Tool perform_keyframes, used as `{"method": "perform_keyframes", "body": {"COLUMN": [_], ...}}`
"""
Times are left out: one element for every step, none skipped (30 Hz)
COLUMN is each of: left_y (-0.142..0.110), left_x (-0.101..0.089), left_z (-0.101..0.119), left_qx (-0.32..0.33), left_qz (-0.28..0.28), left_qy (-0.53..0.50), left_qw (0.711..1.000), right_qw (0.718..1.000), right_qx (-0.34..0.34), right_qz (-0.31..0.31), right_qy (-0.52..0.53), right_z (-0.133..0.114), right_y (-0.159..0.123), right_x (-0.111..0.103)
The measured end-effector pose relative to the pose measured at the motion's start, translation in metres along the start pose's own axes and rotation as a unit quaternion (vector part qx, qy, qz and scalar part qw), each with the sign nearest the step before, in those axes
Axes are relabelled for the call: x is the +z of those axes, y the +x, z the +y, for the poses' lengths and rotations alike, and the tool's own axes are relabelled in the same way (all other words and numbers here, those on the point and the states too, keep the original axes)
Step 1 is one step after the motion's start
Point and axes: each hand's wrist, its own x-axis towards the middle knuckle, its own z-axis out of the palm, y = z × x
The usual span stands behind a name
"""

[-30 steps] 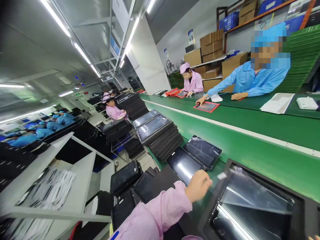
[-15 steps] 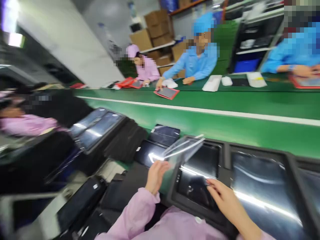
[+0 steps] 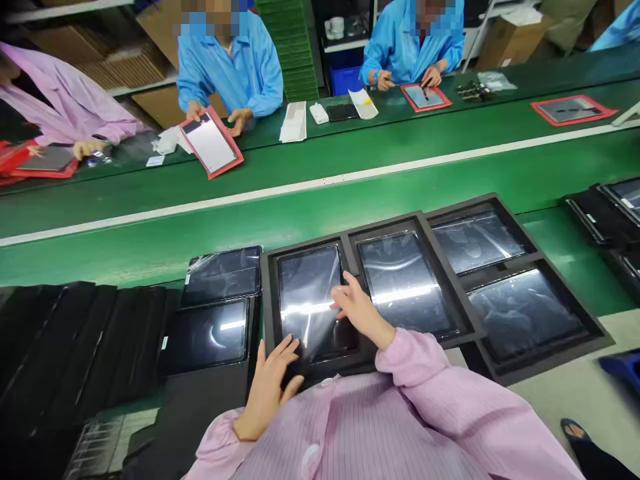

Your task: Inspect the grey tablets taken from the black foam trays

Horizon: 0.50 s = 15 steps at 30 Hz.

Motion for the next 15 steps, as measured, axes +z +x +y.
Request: {"method": "perform_keyframes", "body": {"left_y": [-0.002, -0.003, -0.004, -0.004, -0.004, -0.004, -0.003, -0.003, -0.002, -0.002, -0.003, -0.004, -0.006, -0.008, -0.010], "left_x": [0.003, 0.005, 0.007, 0.009, 0.009, 0.010, 0.010, 0.010, 0.010, 0.011, 0.012, 0.014, 0.017, 0.019, 0.022], "left_z": [0.000, 0.000, 0.000, 0.001, 0.002, 0.003, 0.004, 0.004, 0.004, 0.004, 0.004, 0.004, 0.004, 0.005, 0.007], "left_qx": [0.052, 0.096, 0.129, 0.151, 0.165, 0.172, 0.180, 0.189, 0.198, 0.207, 0.212, 0.211, 0.203, 0.190, 0.176], "left_qz": [-0.022, -0.027, -0.023, -0.015, -0.007, 0.002, 0.013, 0.020, 0.023, 0.022, 0.023, 0.026, 0.031, 0.037, 0.041], "left_qy": [0.067, 0.127, 0.176, 0.214, 0.242, 0.263, 0.280, 0.294, 0.307, 0.319, 0.331, 0.343, 0.354, 0.365, 0.374], "left_qw": [0.996, 0.987, 0.976, 0.965, 0.956, 0.949, 0.943, 0.937, 0.931, 0.925, 0.919, 0.915, 0.912, 0.911, 0.909], "right_qw": [0.999, 0.995, 0.986, 0.972, 0.956, 0.940, 0.923, 0.900, 0.867, 0.836, 0.821, 0.824, 0.842, 0.866, 0.888], "right_qx": [0.007, 0.008, 0.005, -0.003, -0.022, -0.055, -0.103, -0.160, -0.217, -0.261, -0.285, -0.292, -0.285, -0.273, -0.259], "right_qz": [0.028, 0.047, 0.060, 0.063, 0.050, 0.016, -0.048, -0.138, -0.237, -0.323, -0.375, -0.390, -0.372, -0.333, -0.293], "right_qy": [-0.032, -0.091, -0.158, -0.226, -0.287, -0.336, -0.368, -0.381, -0.380, -0.358, -0.323, -0.290, -0.267, -0.252, -0.243], "right_z": [-0.007, -0.014, -0.021, -0.027, -0.032, -0.034, -0.035, -0.035, -0.033, -0.031, -0.028, -0.025, -0.022, -0.020, -0.017], "right_y": [0.009, 0.017, 0.021, 0.022, 0.019, 0.012, 0.002, -0.010, -0.022, -0.034, -0.044, -0.051, -0.055, -0.058, -0.058], "right_x": [0.001, 0.003, 0.007, 0.011, 0.016, 0.022, 0.026, 0.029, 0.029, 0.026, 0.020, 0.011, 0.001, -0.011, -0.021]}}
